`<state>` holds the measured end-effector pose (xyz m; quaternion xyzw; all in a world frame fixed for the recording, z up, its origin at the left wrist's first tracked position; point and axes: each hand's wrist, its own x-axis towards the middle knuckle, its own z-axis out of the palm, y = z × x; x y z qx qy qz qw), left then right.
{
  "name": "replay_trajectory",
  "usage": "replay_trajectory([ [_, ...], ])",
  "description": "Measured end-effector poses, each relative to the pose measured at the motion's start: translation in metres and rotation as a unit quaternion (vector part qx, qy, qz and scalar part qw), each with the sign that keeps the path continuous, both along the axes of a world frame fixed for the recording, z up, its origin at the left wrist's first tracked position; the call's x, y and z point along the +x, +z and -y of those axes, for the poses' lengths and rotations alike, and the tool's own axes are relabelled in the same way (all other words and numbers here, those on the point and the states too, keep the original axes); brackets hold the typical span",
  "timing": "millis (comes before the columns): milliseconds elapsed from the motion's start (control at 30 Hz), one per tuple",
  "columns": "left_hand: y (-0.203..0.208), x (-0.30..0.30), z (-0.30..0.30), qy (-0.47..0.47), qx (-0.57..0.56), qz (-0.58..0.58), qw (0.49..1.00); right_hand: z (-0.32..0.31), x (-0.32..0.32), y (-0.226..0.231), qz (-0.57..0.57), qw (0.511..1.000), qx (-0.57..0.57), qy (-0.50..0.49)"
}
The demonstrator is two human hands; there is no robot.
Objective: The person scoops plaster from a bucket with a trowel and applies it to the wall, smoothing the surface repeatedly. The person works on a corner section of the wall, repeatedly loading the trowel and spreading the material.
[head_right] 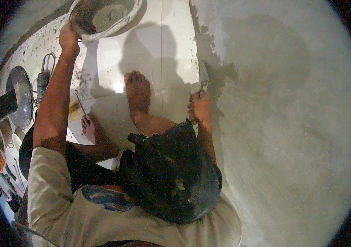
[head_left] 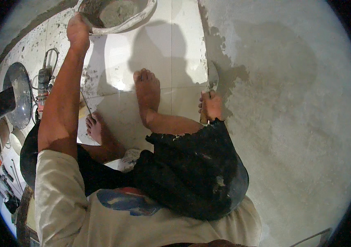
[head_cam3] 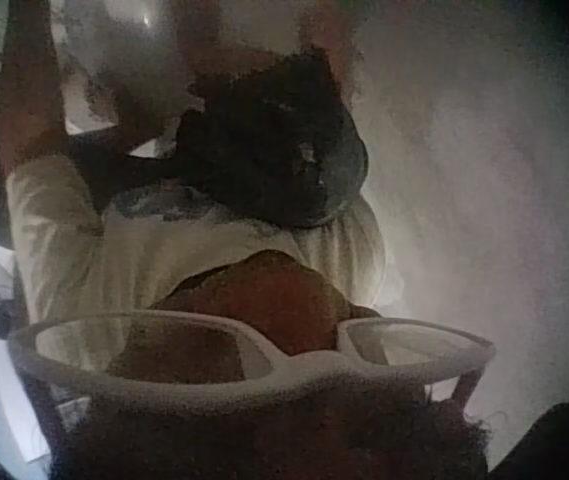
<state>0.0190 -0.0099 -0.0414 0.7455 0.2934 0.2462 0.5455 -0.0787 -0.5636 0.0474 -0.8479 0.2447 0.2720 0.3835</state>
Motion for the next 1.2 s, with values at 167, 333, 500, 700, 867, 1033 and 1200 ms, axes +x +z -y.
replay_trajectory([
  [167,0.052,-0.015,0.083,0.155,-0.417,0.092,0.891,-0.008,-0.005,-0.01,0.041,0.997,-0.037,0.053],
  [333,0.046,-0.025,0.136,0.057,-0.518,-0.016,0.854,0.017,0.036,-0.069,0.084,0.993,-0.072,0.048],
  [500,0.053,-0.021,0.122,-0.045,-0.596,0.056,0.799,-0.015,0.033,-0.004,0.138,0.99,0.002,0.007],
  [700,0.047,-0.007,0.127,-0.017,-0.653,0.099,0.751,-0.002,0.056,-0.069,0.13,0.98,-0.086,0.122],
  [867,0.037,-0.035,0.104,-0.047,-0.559,0.011,0.827,-0.01,0.074,-0.06,0.166,0.979,-0.08,0.089],
  [1033,0.014,-0.064,0.072,-0.134,-0.371,-0.047,0.918,-0.08,0.054,0.061,0.299,0.934,-0.09,0.172],
  [1200,0.081,-0.065,0.124,-0.128,-0.448,-0.044,0.884,-0.124,0.078,0.084,0.358,0.816,-0.156,0.427],
])
